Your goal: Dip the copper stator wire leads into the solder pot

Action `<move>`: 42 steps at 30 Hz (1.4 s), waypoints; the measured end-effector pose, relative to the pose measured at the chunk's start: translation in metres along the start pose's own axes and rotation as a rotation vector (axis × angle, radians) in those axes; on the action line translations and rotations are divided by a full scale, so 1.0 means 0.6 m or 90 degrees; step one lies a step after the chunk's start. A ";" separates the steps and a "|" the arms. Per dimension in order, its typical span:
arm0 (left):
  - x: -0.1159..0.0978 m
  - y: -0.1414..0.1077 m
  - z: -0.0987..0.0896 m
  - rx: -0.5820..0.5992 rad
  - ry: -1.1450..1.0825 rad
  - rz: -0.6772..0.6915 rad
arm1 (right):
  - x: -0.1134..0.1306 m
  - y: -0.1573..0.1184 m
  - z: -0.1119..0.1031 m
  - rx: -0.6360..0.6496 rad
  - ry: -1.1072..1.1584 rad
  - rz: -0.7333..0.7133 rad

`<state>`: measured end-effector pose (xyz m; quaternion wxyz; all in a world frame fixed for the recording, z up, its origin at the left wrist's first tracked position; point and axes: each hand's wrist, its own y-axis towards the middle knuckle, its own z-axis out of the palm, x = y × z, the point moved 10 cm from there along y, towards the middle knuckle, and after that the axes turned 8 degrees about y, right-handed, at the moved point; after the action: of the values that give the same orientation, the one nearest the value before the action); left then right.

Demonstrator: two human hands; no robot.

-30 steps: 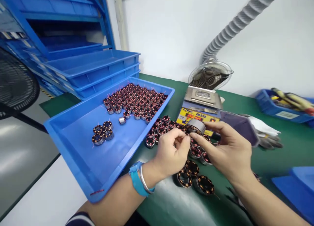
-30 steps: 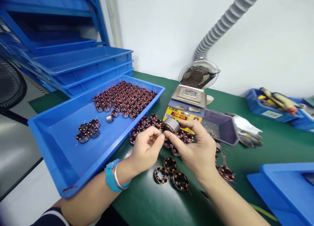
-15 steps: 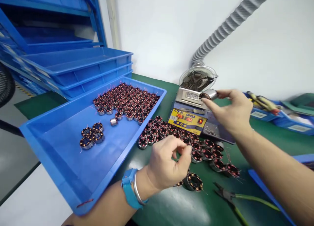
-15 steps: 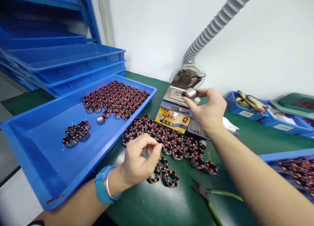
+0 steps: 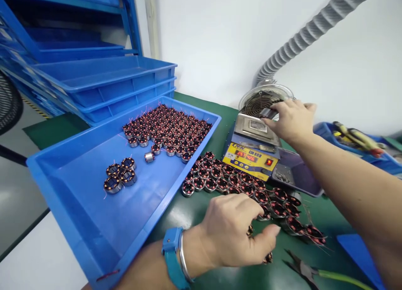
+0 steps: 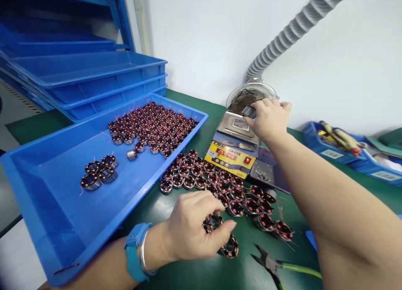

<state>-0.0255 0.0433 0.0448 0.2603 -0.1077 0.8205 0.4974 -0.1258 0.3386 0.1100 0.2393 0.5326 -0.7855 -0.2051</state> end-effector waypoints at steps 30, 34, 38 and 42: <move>0.135 -0.019 -0.004 -0.132 -0.232 -0.446 | 0.080 -0.107 -0.059 -0.029 0.382 0.226; 0.175 -0.038 0.027 -0.197 -0.419 -0.555 | 0.149 -0.181 -0.007 0.098 0.626 0.260; 0.189 -0.034 0.023 -0.268 -0.491 -0.536 | 0.196 -0.233 0.034 0.188 0.814 0.291; 0.194 -0.031 0.009 -0.299 -0.480 -0.543 | 0.215 -0.259 0.044 0.303 0.860 0.312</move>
<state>-0.1138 0.0485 -0.0337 0.6778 -0.2977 0.4251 0.5208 -0.0675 0.1658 0.0192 0.5859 0.3900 -0.5868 0.4004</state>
